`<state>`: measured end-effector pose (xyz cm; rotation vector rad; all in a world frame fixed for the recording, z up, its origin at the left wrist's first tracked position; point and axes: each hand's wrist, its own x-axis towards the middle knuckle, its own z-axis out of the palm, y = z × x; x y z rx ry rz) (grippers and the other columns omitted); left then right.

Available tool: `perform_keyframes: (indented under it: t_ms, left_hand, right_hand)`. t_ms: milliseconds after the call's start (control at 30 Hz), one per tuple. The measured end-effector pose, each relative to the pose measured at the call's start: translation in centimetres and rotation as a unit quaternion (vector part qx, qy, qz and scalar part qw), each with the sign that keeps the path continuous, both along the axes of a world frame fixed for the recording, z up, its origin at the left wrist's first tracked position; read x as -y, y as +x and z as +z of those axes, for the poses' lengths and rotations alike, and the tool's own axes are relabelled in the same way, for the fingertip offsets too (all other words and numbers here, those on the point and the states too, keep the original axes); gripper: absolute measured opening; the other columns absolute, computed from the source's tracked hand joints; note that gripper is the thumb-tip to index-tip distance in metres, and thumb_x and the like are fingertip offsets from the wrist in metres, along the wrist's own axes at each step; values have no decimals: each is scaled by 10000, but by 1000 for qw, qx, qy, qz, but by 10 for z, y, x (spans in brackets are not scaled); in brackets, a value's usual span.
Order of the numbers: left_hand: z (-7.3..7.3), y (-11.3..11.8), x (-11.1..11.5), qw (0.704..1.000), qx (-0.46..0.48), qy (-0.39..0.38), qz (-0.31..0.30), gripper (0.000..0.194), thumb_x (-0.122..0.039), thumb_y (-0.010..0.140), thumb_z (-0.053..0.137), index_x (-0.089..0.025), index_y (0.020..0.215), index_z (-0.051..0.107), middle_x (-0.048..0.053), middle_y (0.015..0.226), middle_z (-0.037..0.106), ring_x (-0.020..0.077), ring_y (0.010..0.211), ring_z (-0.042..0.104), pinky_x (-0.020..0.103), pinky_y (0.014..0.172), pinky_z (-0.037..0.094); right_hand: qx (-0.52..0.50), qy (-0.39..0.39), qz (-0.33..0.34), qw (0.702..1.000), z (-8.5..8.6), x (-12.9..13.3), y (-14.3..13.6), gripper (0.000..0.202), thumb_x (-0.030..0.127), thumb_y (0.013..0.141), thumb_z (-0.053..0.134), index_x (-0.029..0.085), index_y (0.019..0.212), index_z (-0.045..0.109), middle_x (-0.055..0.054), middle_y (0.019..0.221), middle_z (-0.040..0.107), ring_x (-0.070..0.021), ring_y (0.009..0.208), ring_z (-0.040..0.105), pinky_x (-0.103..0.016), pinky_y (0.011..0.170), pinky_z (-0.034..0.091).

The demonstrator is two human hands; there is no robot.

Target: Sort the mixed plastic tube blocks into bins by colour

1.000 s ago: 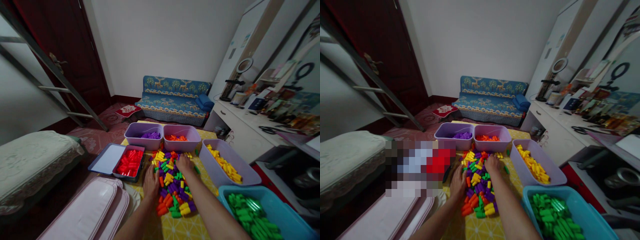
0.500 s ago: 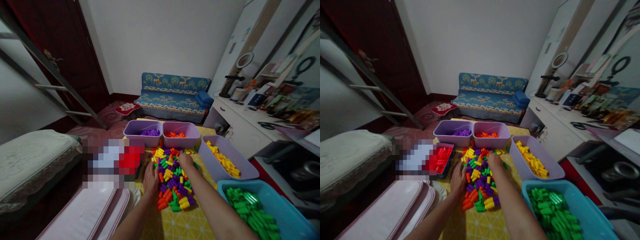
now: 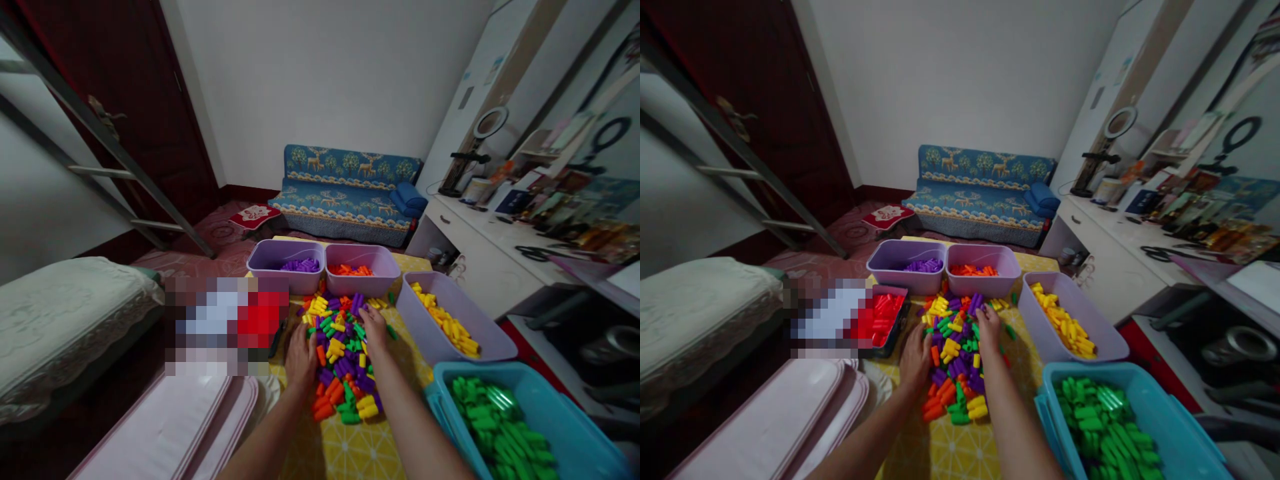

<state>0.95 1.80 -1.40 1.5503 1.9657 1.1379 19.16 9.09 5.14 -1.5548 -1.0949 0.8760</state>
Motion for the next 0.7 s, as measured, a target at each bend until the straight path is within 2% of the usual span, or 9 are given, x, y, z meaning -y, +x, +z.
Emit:
perform_keyframes:
  t_ms: [167, 333, 500, 600, 700]
  left_hand:
    - [2, 0, 0, 1000, -2, 2, 0, 500, -423, 962, 353, -143, 1336, 531, 145, 1409, 548, 241, 1346, 471, 409, 1156, 338]
    - [6, 0, 1, 1000, 9, 2, 0, 482, -409, 952, 369, -158, 1328, 537, 135, 1405, 553, 238, 1335, 483, 401, 1153, 340]
    - [8, 1, 2, 1000, 16, 6, -2, 476, -403, 947, 378, -158, 1324, 535, 134, 1406, 551, 240, 1335, 481, 412, 1154, 335]
    - [6, 0, 1, 1000, 16, 11, 0, 472, -403, 945, 383, -161, 1319, 540, 135, 1397, 559, 245, 1328, 487, 422, 1150, 342]
    - [5, 0, 0, 1000, 14, 12, 3, 475, -405, 944, 386, -159, 1318, 542, 140, 1396, 559, 252, 1321, 495, 431, 1146, 347]
  right_hand:
    - [-200, 9, 6, 980, 7, 24, -2, 299, 464, 695, 642, 225, 864, 584, -14, 811, 701, -198, 788, 697, -356, 732, 589]
    - [-407, -24, 70, 910, 24, 36, -1, 305, 280, 639, 745, 216, 905, 610, -20, 865, 728, -211, 850, 704, -401, 772, 589]
    - [-398, -37, 112, 910, 33, 42, -4, 337, 243, 605, 816, 215, 890, 638, 0, 863, 721, -177, 841, 689, -322, 732, 578]
    - [-364, -66, 100, 924, 34, 41, -5, 369, 323, 568, 843, 208, 856, 643, -11, 800, 717, -168, 720, 675, -253, 570, 532]
    - [-307, -96, 63, 945, 32, 40, -5, 422, 419, 536, 839, 205, 836, 634, 3, 672, 685, -128, 529, 596, -191, 402, 384]
